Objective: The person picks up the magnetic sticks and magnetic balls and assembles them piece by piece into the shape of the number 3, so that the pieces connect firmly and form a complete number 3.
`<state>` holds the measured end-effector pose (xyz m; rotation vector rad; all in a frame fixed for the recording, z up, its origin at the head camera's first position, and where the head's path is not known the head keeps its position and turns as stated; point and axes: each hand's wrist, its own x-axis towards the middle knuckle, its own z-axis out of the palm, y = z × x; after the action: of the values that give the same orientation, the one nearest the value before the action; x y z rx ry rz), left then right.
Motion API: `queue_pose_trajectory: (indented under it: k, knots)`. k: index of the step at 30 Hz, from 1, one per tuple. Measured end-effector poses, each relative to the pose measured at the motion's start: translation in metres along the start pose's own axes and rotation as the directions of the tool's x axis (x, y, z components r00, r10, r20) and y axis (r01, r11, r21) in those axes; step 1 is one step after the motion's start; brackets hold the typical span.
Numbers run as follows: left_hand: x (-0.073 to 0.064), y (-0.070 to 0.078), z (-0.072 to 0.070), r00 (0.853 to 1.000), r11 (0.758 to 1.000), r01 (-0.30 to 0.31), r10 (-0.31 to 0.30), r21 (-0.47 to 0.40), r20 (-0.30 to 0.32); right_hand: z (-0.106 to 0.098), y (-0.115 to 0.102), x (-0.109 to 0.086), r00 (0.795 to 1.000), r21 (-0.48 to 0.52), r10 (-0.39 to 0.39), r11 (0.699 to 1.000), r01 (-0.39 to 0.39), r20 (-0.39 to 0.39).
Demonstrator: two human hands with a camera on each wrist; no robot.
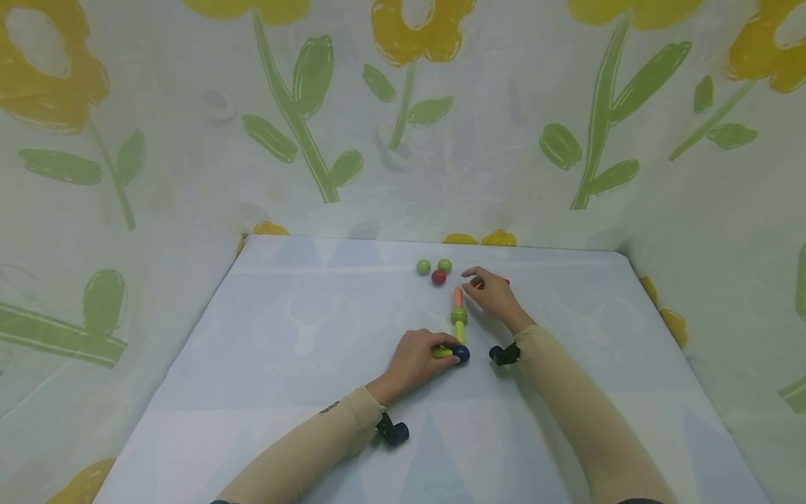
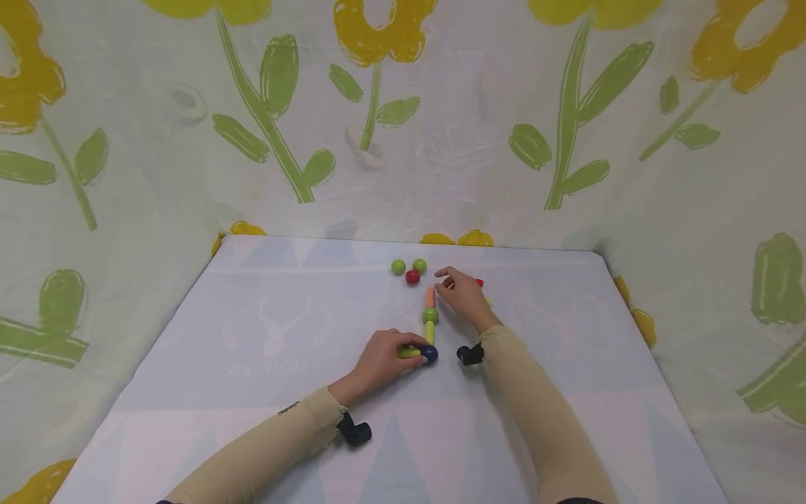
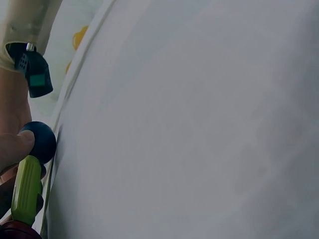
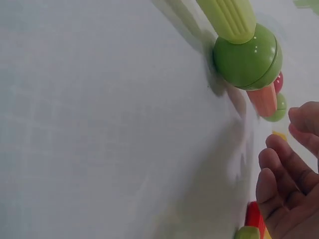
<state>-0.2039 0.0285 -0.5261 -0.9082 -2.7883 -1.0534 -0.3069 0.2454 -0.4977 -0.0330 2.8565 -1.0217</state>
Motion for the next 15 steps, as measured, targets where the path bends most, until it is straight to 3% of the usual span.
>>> queue_pose_trajectory:
  k: [5,15]
  knots:
    - [0.0,-0.001,-0.001,1.0,1.0,-0.008,0.008,0.006,-0.011,0.0,-0.003,0.012,0.999,0.015,-0.04,0.999,0.04,-0.004]
    - [0.0,-0.001,0.001,1.0,1.0,-0.004,0.004,0.004,0.002,0.0,-0.006,0.031,0.998,-0.003,-0.017,1.0,0.017,0.061]
